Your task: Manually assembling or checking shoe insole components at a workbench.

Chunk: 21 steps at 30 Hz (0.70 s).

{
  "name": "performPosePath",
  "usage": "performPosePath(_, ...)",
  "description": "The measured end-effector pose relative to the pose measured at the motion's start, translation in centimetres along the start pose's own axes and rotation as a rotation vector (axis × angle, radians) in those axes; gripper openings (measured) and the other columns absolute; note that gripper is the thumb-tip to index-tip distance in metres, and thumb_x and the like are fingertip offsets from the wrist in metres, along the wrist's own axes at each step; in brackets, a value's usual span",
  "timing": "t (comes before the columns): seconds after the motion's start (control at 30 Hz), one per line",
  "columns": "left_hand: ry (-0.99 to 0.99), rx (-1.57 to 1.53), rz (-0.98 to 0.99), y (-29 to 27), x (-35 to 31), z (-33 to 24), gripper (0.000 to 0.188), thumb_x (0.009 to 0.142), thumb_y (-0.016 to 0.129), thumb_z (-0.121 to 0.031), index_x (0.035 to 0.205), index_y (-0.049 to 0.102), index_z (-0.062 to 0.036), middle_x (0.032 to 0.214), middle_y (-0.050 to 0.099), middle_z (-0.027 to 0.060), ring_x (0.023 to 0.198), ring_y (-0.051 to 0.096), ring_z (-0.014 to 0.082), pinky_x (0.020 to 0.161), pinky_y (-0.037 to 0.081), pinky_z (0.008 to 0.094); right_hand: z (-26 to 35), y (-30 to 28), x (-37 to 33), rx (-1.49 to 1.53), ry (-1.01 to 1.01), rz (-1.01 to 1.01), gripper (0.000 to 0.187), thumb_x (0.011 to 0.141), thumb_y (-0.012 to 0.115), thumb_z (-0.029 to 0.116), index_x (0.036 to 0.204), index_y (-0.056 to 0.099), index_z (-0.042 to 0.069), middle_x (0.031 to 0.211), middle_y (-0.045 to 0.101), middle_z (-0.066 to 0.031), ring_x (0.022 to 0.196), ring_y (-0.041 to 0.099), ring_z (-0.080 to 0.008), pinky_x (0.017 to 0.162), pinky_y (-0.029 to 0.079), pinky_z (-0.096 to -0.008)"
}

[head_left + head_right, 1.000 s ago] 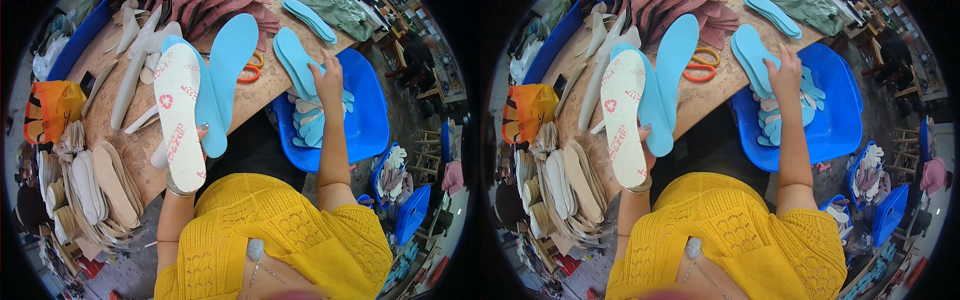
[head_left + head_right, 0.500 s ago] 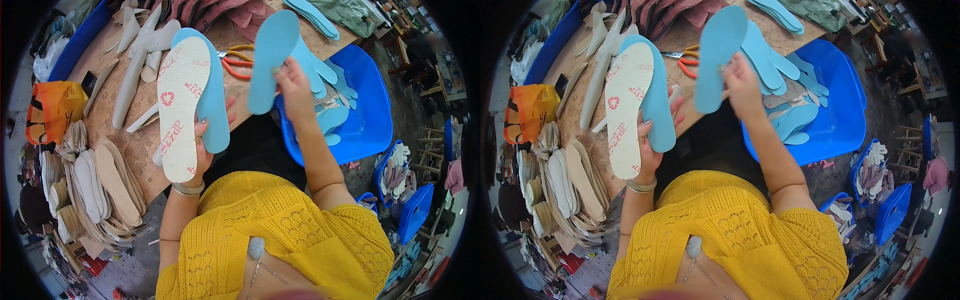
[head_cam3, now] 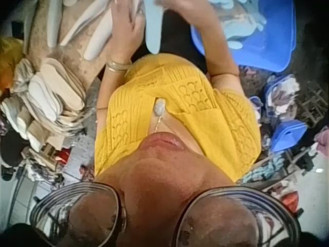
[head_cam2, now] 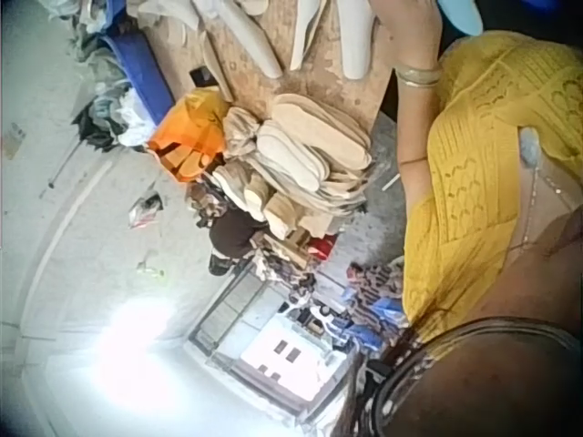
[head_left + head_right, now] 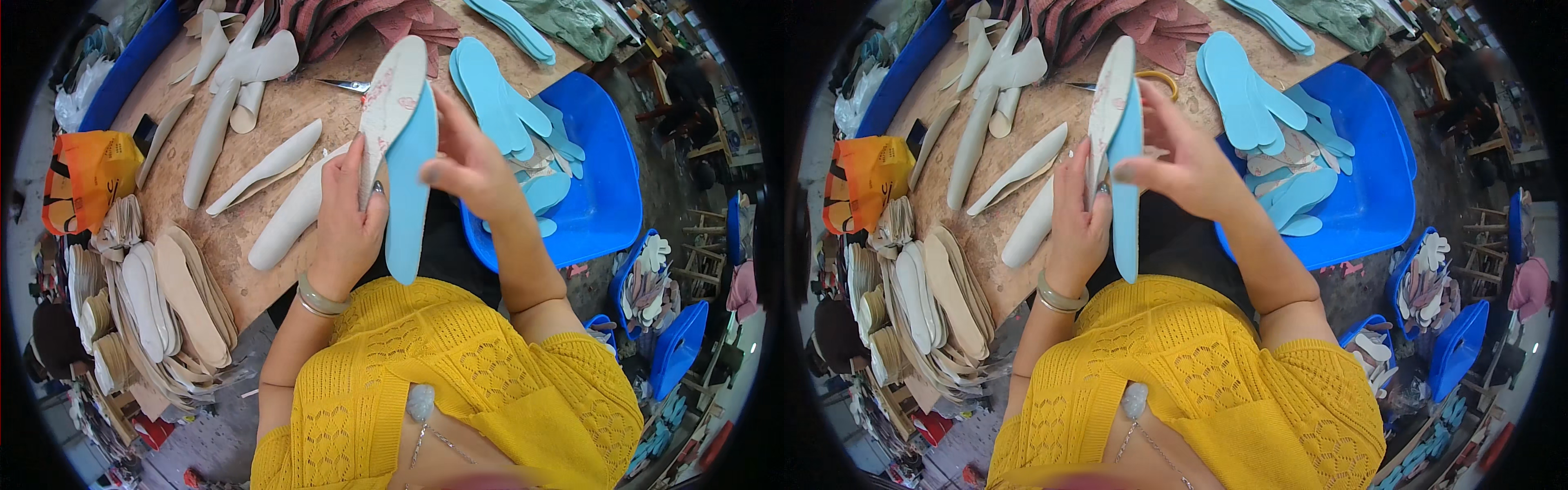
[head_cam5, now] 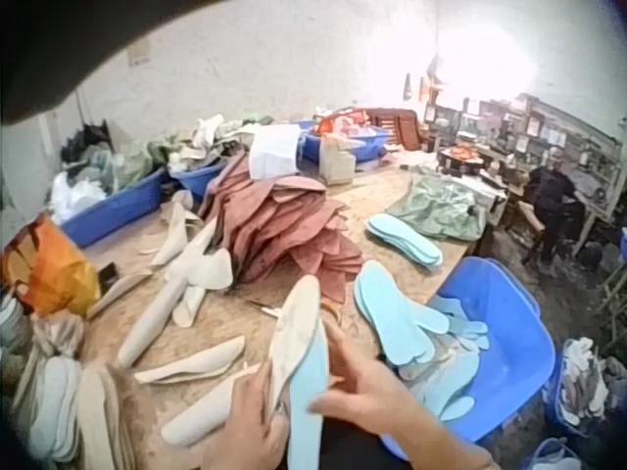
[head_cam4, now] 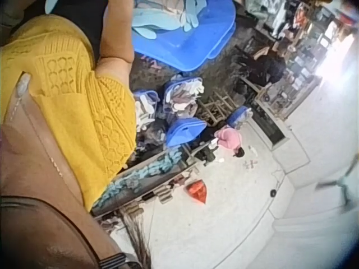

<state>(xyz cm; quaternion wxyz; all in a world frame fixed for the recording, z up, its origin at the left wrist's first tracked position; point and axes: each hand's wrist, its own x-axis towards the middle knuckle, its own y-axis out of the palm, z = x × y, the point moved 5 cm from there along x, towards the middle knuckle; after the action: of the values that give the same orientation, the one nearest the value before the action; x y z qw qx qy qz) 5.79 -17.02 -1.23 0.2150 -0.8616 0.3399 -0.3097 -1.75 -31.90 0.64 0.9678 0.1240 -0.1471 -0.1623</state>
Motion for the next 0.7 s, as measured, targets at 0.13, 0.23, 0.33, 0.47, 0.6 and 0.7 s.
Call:
performPosePath(0.13,-0.134,-0.193,0.029,0.2,-0.2,0.6,0.048,0.096,0.044,-0.009,0.143,0.037,0.0002,0.121,0.05,0.0186,0.104,0.057,0.0258,0.085,0.05,0.0328,-1.0,-0.6,0.1,-0.104,0.092,0.008,0.061,0.088,0.065,0.01,0.142,0.037,-0.001,0.121,0.06,-0.011,0.106,0.061,-0.0175,0.09,0.049,-0.0299)
performPosePath(0.23,-0.375,-0.601,0.087,0.2,-0.5,2.1,0.041,0.101,0.04,-0.014,0.139,0.041,-0.0004,0.12,0.055,0.0174,0.097,0.062,0.0244,0.079,0.053,0.0313,-1.5,-2.0,0.2,-0.033,0.171,0.024,0.062,0.087,0.066,0.01,0.14,0.038,-0.003,0.114,0.065,-0.0121,0.099,0.066,-0.0223,0.09,0.051,-0.0333)
performPosePath(0.33,-0.52,-0.927,0.133,0.0,-0.2,2.2,0.038,0.103,0.037,-0.018,0.136,0.044,-0.0002,0.122,0.058,0.0174,0.096,0.065,0.0248,0.079,0.055,0.033,-2.0,-3.4,-0.2,-0.037,0.192,-0.051,0.06,0.085,0.067,0.009,0.139,0.041,-0.003,0.113,0.065,-0.012,0.097,0.067,-0.0225,0.09,0.052,-0.0327)
performPosePath(0.47,-0.589,-1.226,0.128,0.4,-0.2,1.5,0.041,0.104,0.035,-0.021,0.137,0.042,0.0016,0.127,0.057,0.0199,0.105,0.065,0.0288,0.087,0.055,0.036,-2.4,-3.7,-0.3,-0.007,0.208,-0.11,0.059,0.084,0.068,0.009,0.137,0.044,-0.003,0.115,0.064,-0.011,0.098,0.065,-0.019,0.086,0.052,-0.0312)
performPosePath(0.6,-0.597,-1.291,0.152,1.7,-0.8,1.6,0.042,0.104,0.037,-0.024,0.139,0.039,0.0002,0.129,0.056,0.0199,0.108,0.063,0.0302,0.092,0.054,0.0382,-2.4,-4.0,-0.3,-0.002,0.223,-0.137,0.055,0.084,0.068,0.008,0.133,0.048,-0.002,0.115,0.063,-0.0078,0.103,0.06,-0.0147,0.089,0.049,-0.0295)
performPosePath(0.7,-0.604,-1.319,0.199,3.1,-1.2,1.3,0.043,0.104,0.038,-0.025,0.14,0.038,-0.0013,0.131,0.055,0.0199,0.112,0.061,0.0296,0.094,0.052,0.0401,-1.9,-4.5,-0.5,-0.007,0.228,-0.225,0.054,0.083,0.068,0.008,0.132,0.049,-0.002,0.115,0.063,-0.0082,0.102,0.061,-0.015,0.089,0.05,-0.0295)
